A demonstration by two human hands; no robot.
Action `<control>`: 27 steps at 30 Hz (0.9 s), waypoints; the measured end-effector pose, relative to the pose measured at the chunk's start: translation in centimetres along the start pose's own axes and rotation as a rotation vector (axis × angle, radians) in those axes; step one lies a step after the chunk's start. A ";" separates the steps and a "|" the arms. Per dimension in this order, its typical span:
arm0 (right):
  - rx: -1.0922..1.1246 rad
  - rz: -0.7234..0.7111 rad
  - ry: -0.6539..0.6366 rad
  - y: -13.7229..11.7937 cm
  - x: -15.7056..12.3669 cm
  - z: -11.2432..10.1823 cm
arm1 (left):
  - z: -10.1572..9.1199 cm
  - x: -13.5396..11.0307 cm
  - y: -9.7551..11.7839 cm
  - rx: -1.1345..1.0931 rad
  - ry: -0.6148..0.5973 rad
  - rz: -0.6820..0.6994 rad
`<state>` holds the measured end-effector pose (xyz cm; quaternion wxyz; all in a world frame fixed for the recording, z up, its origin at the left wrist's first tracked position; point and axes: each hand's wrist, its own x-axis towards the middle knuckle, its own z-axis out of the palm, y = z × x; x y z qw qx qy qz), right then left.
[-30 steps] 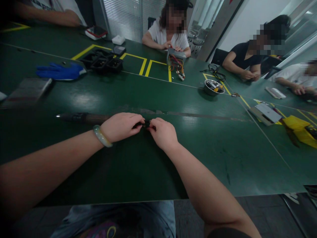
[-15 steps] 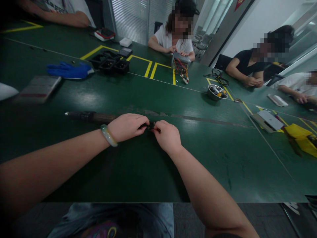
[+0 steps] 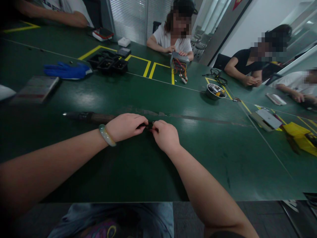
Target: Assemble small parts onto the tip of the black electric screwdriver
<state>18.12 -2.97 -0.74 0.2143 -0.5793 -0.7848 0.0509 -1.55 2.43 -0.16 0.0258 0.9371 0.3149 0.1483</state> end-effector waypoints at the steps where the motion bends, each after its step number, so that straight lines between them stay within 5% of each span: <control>1: -0.001 -0.001 -0.001 0.0 0.0 0.0 | 0.0 0.0 0.0 -0.002 0.000 -0.002; 27: 0.196 0.099 0.063 0.3 0.2 0.5 | -0.1 0.1 -0.2 -0.049 -0.019 0.033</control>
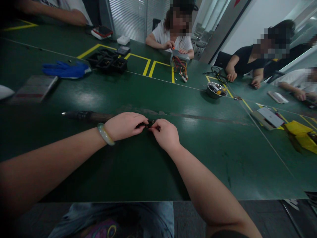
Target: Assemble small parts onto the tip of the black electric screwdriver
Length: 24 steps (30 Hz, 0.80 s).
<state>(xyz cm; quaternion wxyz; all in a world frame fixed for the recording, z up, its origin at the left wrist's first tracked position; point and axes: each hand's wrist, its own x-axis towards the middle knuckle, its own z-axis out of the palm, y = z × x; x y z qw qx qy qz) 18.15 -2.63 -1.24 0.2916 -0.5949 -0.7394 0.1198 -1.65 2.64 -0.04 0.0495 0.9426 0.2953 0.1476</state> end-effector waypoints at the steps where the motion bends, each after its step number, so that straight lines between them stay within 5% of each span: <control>1: 0.018 0.021 -0.007 0.1 0.0 0.1 | 0.0 0.0 0.0 0.001 0.001 -0.001; 24: 0.003 0.061 -0.018 0.2 0.0 0.2 | 0.0 -0.1 0.5 0.013 0.056 -0.038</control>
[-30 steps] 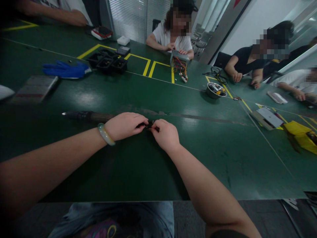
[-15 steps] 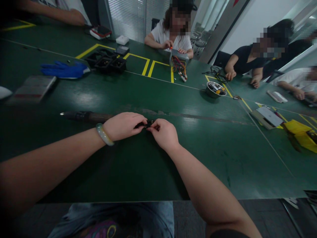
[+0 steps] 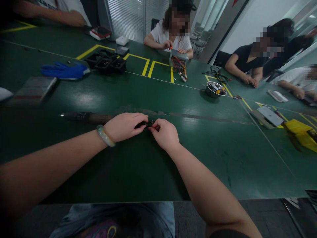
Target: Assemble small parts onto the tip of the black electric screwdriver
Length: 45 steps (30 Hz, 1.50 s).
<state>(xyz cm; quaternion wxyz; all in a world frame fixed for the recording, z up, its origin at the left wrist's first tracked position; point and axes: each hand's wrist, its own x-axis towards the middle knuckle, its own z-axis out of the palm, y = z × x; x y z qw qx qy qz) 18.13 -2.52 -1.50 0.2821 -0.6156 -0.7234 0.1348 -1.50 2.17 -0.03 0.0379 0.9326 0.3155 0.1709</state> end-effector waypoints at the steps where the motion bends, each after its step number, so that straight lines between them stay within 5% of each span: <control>1: -0.014 -0.008 -0.004 -0.1 0.0 0.0 | 0.0 0.0 0.0 0.005 -0.008 -0.003; 17: 0.000 -0.097 -0.016 -0.3 -0.1 -0.4 | -0.2 0.1 0.0 -0.006 -0.030 -0.015; 45: 0.061 0.018 0.033 0.0 -0.3 0.2 | -0.2 0.4 -0.5 -0.054 -0.060 -0.034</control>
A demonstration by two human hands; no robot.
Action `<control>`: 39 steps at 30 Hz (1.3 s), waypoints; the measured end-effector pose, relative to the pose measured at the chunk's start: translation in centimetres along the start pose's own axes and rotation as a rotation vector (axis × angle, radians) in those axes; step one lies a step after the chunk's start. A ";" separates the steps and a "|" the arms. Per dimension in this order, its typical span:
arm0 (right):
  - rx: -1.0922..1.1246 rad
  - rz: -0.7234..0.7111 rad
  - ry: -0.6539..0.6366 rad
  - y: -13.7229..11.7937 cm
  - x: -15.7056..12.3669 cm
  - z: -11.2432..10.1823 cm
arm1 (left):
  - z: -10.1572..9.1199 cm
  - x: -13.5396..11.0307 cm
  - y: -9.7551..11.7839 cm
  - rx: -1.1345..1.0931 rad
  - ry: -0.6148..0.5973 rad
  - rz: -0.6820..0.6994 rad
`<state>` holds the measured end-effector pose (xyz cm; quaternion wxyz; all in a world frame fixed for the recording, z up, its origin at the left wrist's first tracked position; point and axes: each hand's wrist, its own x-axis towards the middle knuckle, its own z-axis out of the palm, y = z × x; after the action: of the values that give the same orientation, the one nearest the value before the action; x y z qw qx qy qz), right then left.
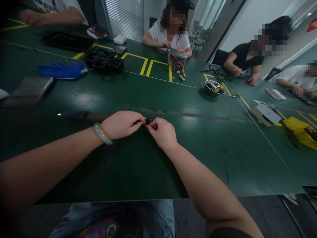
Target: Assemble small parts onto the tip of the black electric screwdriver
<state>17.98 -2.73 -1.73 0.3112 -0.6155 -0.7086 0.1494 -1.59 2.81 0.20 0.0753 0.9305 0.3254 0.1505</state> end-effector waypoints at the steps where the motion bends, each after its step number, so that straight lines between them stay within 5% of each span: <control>1: -0.003 0.000 0.001 0.0 0.0 0.0 | 0.0 0.0 0.0 -0.002 0.000 0.000; 39: -0.037 0.011 -0.058 -0.3 0.6 0.1 | -0.2 -0.1 0.3 -0.022 0.003 -0.018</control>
<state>17.59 -2.19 -1.47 0.2785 -0.6203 -0.7165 0.1558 -1.57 2.52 0.40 0.0866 0.9264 0.3324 0.1545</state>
